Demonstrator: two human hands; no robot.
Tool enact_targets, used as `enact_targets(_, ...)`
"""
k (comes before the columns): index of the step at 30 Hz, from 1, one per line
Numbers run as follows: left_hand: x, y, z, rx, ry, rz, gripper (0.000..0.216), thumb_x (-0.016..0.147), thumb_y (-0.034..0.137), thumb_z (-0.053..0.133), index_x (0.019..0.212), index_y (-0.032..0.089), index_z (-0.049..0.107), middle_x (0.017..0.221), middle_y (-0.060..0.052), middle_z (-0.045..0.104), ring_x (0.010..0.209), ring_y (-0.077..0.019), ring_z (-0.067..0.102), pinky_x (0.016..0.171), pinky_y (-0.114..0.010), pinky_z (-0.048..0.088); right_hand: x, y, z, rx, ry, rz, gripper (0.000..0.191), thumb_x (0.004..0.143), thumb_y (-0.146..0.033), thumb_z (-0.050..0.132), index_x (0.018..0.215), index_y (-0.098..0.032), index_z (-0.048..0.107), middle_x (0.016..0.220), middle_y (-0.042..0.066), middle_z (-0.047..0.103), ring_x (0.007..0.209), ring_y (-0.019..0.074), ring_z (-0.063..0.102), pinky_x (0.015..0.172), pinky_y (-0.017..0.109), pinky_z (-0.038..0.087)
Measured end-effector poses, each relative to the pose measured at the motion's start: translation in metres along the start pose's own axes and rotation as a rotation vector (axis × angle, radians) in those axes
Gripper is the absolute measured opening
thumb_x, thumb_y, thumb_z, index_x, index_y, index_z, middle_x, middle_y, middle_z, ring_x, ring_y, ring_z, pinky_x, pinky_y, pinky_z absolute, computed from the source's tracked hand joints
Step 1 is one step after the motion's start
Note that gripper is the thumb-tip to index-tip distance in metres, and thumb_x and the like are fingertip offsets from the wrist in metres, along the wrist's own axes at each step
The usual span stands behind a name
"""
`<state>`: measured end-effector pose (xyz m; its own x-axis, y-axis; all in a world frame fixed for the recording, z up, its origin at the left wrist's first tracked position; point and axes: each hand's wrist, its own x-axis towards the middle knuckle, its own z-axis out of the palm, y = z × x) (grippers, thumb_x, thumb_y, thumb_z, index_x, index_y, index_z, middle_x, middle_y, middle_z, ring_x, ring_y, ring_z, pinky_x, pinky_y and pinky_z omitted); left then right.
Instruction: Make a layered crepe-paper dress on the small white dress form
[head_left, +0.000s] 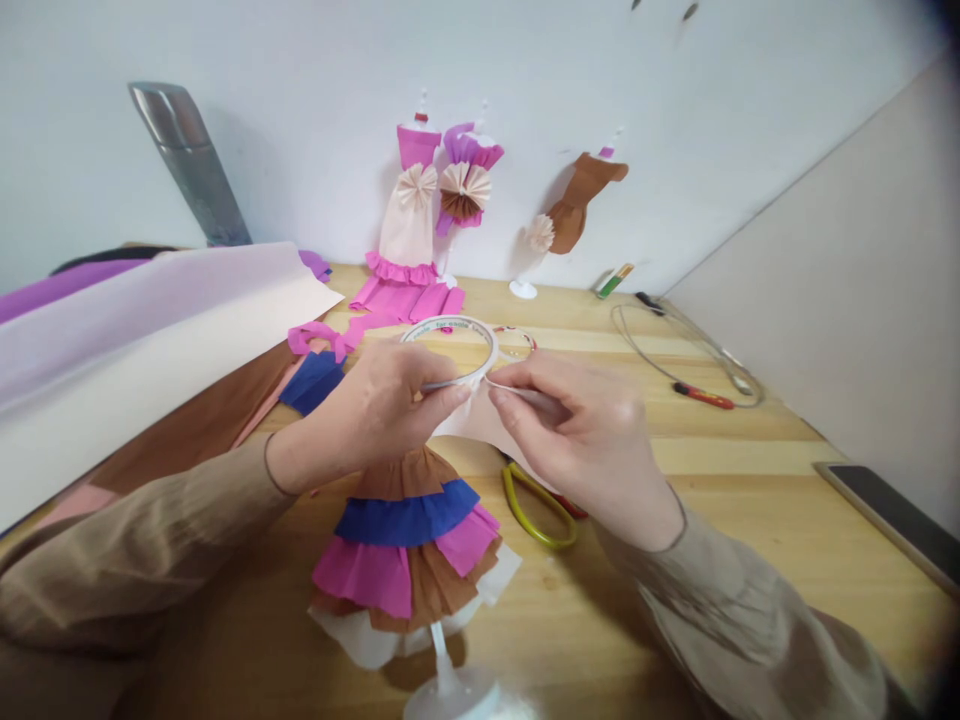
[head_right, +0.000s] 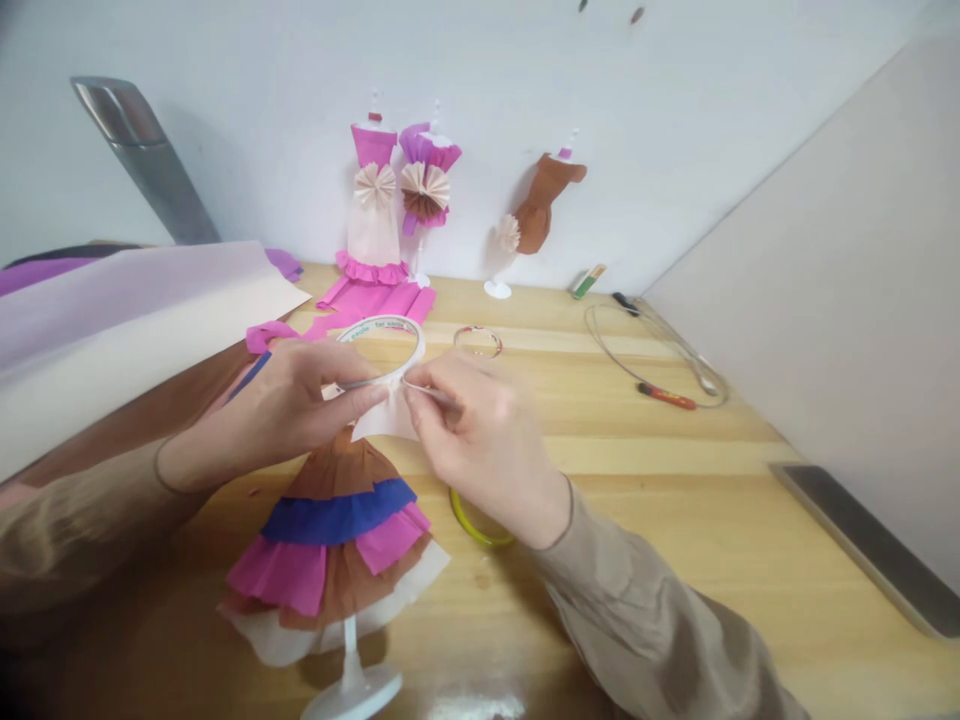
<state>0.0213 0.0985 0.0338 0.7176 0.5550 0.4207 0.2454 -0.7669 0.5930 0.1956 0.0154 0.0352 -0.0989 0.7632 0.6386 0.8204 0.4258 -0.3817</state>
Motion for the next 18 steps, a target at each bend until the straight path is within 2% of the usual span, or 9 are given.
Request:
enact_targets(8, -0.0001, -0.0031, 0.0015, 0.016, 0.022, 0.045, 0.038, 0.088, 0.021, 0.05, 0.051, 0.014, 0.047, 0.05, 0.004, 0.044, 0.052, -0.0074, 0.037, 0.052, -0.025, 0.026, -0.0045, -0.0004, 0.0036, 0.035, 0.033, 0.031, 0.015, 0.085, -0.013, 0.058, 0.074, -0.022, 0.063, 0.069, 0.0, 0.069, 0.062, 0.0148, 0.064, 0.056, 0.028, 0.049)
enact_targets(13, 0.0002, -0.0023, 0.0016, 0.014, 0.037, 0.038, 0.034, 0.088, 0.019, 0.05, 0.055, 0.013, 0.053, 0.053, 0.003, 0.049, 0.054, -0.0076, 0.04, 0.053, -0.024, 0.027, -0.0019, -0.0007, 0.0025, 0.019, 0.048, 0.055, 0.014, 0.085, -0.014, 0.058, 0.073, -0.021, 0.062, 0.066, 0.0, 0.067, 0.059, 0.0137, 0.062, 0.058, 0.027, 0.049)
enact_targets(18, 0.0002, -0.0026, 0.0025, 0.055, 0.066, 0.058, 0.032, 0.087, 0.018, 0.05, 0.056, 0.013, 0.054, 0.052, 0.004, 0.047, 0.053, -0.0075, 0.039, 0.053, -0.024, 0.028, -0.001, -0.0004, 0.0012, 0.057, -0.025, 0.02, 0.014, 0.086, -0.014, 0.058, 0.076, -0.022, 0.064, 0.07, 0.0, 0.069, 0.062, 0.014, 0.063, 0.058, 0.028, 0.049)
